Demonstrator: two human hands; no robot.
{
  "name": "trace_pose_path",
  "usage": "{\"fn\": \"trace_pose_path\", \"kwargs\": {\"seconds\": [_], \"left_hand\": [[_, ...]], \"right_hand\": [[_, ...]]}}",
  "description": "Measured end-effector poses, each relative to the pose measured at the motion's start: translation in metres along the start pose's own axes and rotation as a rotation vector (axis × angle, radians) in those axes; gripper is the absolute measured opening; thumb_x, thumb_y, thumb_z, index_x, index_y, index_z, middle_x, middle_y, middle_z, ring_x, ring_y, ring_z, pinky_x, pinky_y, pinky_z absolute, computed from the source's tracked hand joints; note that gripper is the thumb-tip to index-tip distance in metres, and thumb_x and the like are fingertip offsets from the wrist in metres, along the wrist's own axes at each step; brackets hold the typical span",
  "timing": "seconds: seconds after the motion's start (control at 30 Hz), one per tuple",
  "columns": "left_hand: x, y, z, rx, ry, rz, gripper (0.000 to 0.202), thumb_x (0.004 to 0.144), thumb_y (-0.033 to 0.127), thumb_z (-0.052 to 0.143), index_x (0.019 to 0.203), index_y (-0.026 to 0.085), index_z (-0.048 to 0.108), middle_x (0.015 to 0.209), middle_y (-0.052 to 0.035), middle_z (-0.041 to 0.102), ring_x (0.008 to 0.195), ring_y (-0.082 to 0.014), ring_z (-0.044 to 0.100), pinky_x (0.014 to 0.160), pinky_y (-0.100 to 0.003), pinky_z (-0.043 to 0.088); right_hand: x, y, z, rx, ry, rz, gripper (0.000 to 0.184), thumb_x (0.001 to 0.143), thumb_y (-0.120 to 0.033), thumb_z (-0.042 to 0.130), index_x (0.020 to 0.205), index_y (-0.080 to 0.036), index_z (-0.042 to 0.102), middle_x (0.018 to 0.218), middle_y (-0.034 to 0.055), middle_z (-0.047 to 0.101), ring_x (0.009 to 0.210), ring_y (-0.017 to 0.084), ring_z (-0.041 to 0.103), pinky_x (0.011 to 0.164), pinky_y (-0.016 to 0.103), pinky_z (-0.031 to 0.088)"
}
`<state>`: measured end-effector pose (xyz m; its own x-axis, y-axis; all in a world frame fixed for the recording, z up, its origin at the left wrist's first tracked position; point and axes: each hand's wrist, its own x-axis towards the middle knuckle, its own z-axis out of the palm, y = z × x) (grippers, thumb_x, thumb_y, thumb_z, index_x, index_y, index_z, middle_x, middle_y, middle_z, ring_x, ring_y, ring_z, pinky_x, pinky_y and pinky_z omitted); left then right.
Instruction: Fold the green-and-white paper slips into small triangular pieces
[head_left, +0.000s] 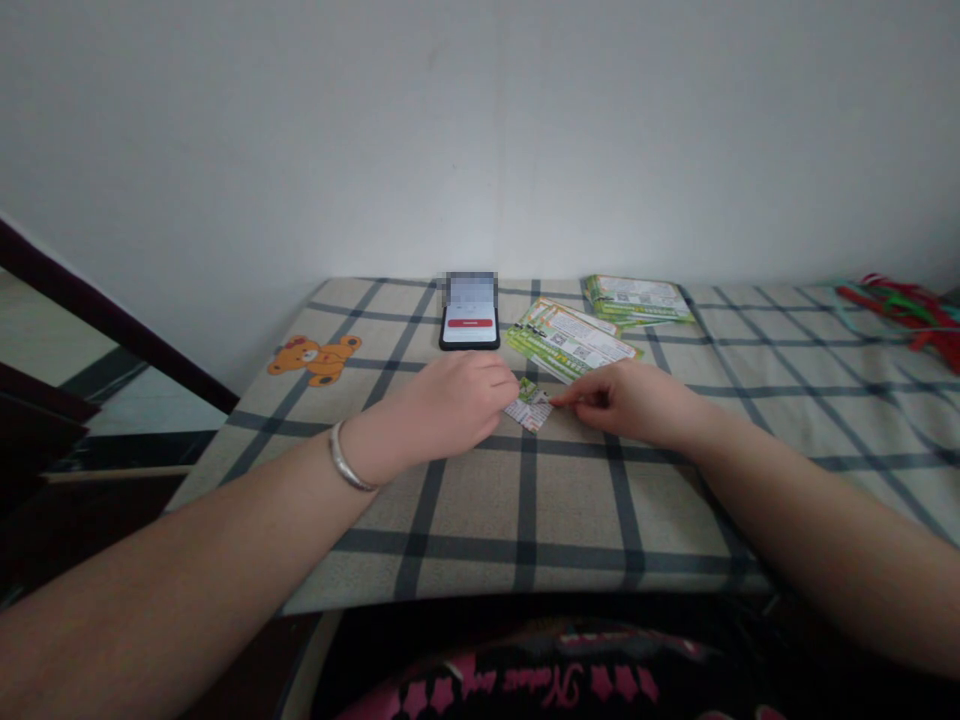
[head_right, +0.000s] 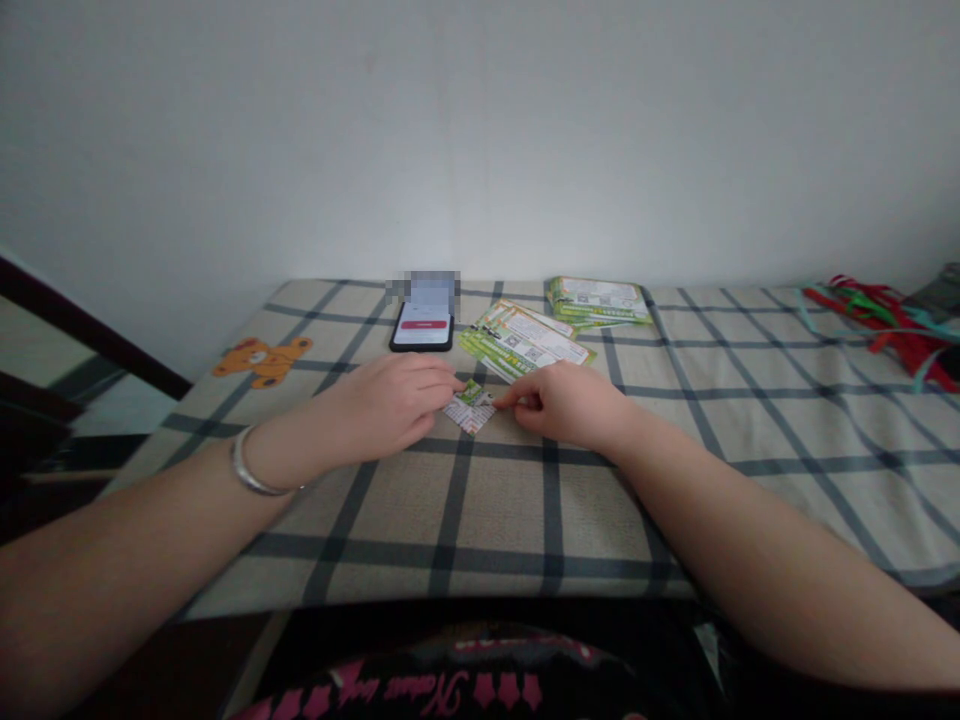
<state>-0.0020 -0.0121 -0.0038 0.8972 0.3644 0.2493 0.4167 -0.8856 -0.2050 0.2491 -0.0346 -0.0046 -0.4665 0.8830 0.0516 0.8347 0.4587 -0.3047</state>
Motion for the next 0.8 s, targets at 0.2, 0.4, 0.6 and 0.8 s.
{"fn": "trace_pose_path", "kwargs": {"seconds": [0.2, 0.4, 0.6, 0.8], "left_hand": [[0.004, -0.001, 0.017, -0.134, 0.101, -0.138, 0.019, 0.093, 0.018, 0.05, 0.103, 0.012, 0.065, 0.103, -0.0092, 0.067, 0.098, -0.021, 0.061, 0.089, -0.037, 0.051], [0.001, 0.0, 0.024, -0.088, 0.072, -0.165, 0.034, 0.096, 0.021, 0.046, 0.128, 0.012, 0.055, 0.119, -0.0113, 0.06, 0.11, -0.0227, 0.055, 0.098, -0.04, 0.048], [0.0, 0.004, 0.018, -0.099, 0.033, -0.21, 0.034, 0.097, 0.021, 0.045, 0.128, 0.013, 0.055, 0.126, -0.0127, 0.053, 0.117, -0.0249, 0.051, 0.102, -0.043, 0.045], [-0.001, 0.002, 0.022, -0.146, 0.029, -0.227, 0.032, 0.093, 0.025, 0.057, 0.123, 0.015, 0.054, 0.126, -0.0104, 0.053, 0.116, -0.0245, 0.051, 0.1, -0.042, 0.044]], "right_hand": [[-0.001, -0.016, 0.003, -0.133, 0.095, -0.077, 0.022, 0.081, -0.02, 0.056, 0.091, -0.024, 0.075, 0.083, 0.0012, 0.074, 0.069, 0.015, 0.062, 0.06, 0.026, 0.04], [0.004, -0.016, 0.008, -0.219, 0.202, -0.173, 0.017, 0.086, -0.025, 0.055, 0.084, -0.021, 0.071, 0.079, 0.0027, 0.068, 0.072, 0.016, 0.059, 0.061, 0.027, 0.036], [0.005, -0.012, 0.01, -0.21, 0.286, -0.15, 0.016, 0.087, -0.026, 0.056, 0.085, -0.02, 0.071, 0.086, 0.005, 0.067, 0.076, 0.017, 0.06, 0.062, 0.027, 0.037], [0.006, -0.011, 0.012, -0.138, 0.291, -0.167, 0.017, 0.087, -0.033, 0.061, 0.092, -0.021, 0.072, 0.091, 0.0058, 0.066, 0.082, 0.018, 0.061, 0.067, 0.028, 0.041]]}}
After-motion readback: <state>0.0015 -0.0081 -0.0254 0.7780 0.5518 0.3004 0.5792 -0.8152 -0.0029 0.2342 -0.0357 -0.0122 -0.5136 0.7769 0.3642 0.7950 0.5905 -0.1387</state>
